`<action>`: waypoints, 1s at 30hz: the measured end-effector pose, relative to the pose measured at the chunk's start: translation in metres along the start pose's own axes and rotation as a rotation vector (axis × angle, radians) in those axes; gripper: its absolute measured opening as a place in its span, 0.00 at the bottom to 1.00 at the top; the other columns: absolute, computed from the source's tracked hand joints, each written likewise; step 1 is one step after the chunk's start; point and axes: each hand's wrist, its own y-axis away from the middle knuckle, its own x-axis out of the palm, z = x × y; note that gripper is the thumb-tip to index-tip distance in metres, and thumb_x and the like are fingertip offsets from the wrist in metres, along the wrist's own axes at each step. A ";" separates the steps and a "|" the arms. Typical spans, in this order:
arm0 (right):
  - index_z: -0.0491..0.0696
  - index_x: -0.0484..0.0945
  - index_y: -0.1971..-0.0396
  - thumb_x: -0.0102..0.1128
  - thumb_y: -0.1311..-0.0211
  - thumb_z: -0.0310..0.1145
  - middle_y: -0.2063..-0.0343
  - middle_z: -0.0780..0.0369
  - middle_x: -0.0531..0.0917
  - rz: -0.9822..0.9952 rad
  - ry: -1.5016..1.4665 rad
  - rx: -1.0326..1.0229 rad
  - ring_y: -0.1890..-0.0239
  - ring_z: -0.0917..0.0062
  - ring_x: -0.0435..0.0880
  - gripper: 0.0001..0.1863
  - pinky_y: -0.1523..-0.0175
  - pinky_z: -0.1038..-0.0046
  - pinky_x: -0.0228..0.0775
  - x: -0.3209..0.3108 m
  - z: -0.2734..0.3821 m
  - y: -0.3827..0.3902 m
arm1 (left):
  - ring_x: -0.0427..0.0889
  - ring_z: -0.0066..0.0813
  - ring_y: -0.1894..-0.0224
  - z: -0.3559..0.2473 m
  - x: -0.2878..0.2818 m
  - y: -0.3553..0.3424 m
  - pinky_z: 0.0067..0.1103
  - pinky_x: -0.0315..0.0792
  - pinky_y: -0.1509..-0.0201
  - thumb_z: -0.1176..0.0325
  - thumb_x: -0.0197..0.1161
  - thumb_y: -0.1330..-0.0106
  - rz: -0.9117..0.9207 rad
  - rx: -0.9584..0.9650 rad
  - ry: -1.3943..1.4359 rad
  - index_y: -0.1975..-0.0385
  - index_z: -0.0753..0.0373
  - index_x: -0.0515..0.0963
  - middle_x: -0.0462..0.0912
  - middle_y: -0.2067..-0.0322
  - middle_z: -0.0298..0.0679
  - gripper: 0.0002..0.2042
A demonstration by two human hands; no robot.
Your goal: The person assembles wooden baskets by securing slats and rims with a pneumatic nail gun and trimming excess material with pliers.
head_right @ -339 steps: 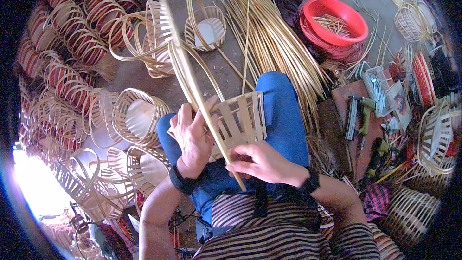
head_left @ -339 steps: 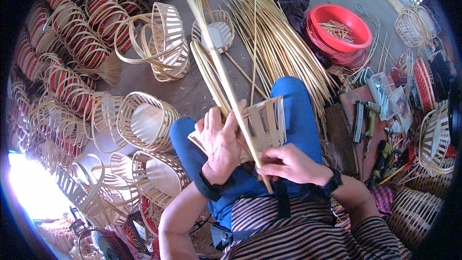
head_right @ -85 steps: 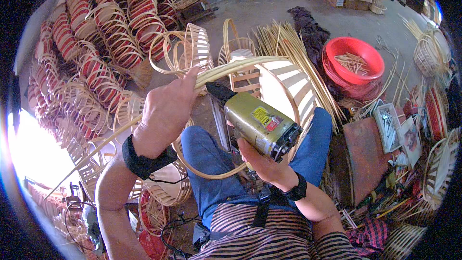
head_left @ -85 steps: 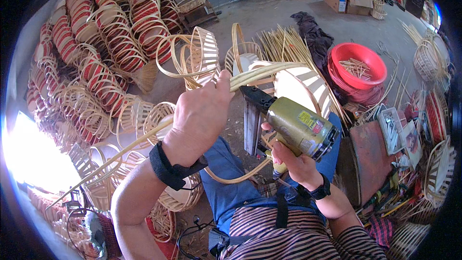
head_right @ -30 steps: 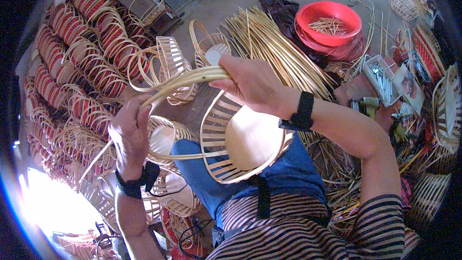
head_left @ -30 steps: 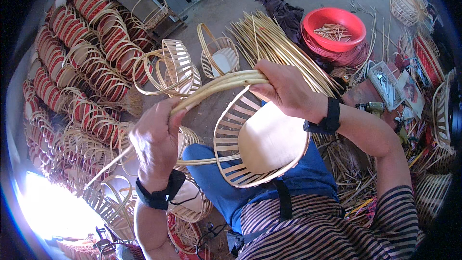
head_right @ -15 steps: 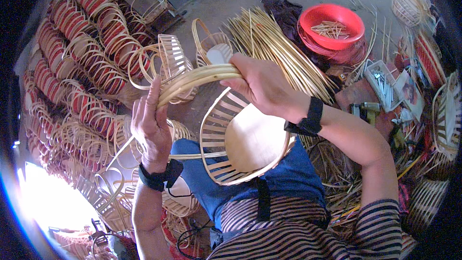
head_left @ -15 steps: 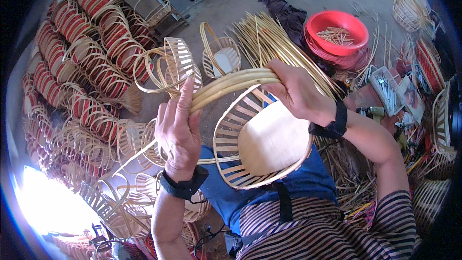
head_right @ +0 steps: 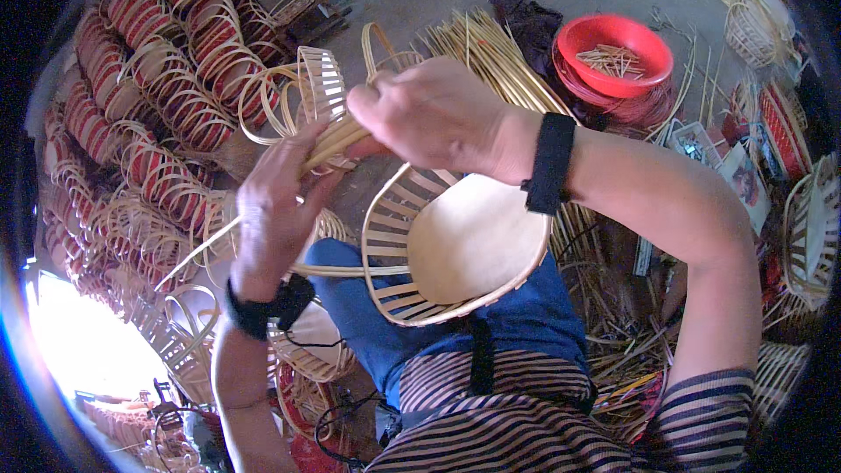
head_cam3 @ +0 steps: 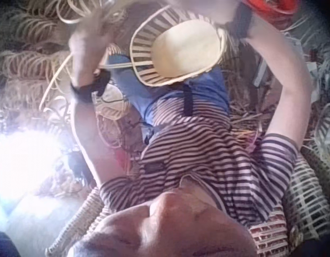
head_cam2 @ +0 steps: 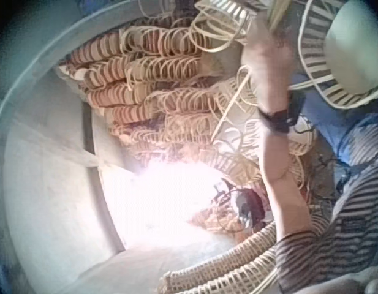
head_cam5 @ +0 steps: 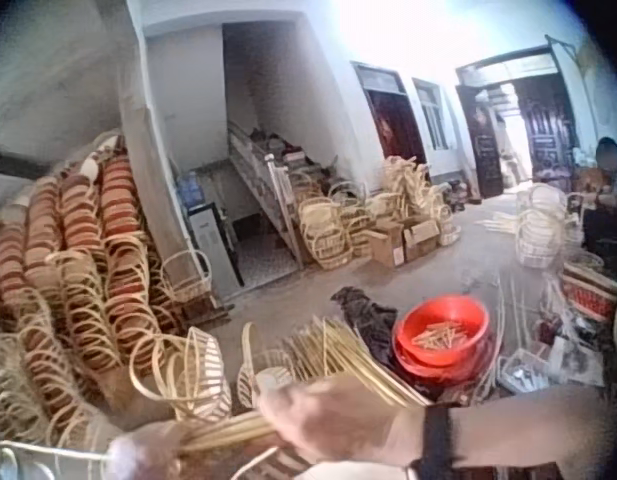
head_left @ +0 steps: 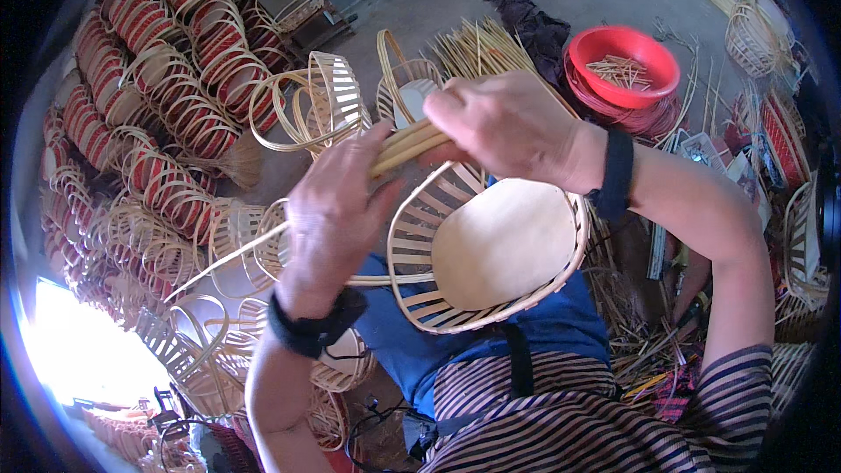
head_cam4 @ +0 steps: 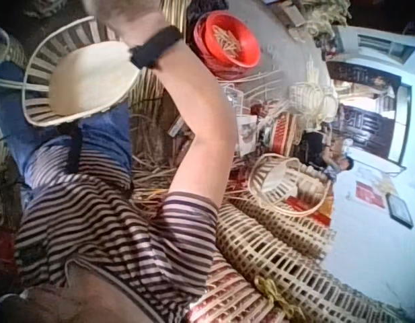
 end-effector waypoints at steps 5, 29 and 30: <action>0.46 0.62 0.83 0.54 0.54 0.42 0.88 0.60 0.71 -0.114 0.060 0.072 0.86 0.71 0.73 0.16 0.84 0.74 0.63 -0.022 -0.027 0.031 | 0.72 0.31 0.81 0.045 -0.022 0.047 0.21 0.64 0.78 0.69 0.55 0.49 0.055 -0.284 -0.002 0.74 0.62 0.70 0.71 0.84 0.41 0.05; 0.46 0.66 0.74 0.54 0.54 0.41 0.76 0.57 0.72 0.079 -0.335 0.411 0.71 0.65 0.73 0.15 0.68 0.69 0.64 0.037 -0.013 0.051 | 0.68 0.30 0.79 0.015 0.016 0.013 0.23 0.64 0.76 0.72 0.55 0.52 0.021 -0.005 -0.254 0.53 0.52 0.66 0.65 0.81 0.35 0.22; 0.46 0.66 0.74 0.54 0.54 0.41 0.76 0.57 0.72 0.070 -0.349 0.421 0.71 0.65 0.73 0.15 0.68 0.69 0.64 0.037 -0.012 0.059 | 0.67 0.30 0.79 0.018 0.013 0.017 0.23 0.64 0.76 0.72 0.55 0.52 0.016 -0.035 -0.252 0.53 0.52 0.66 0.64 0.81 0.35 0.23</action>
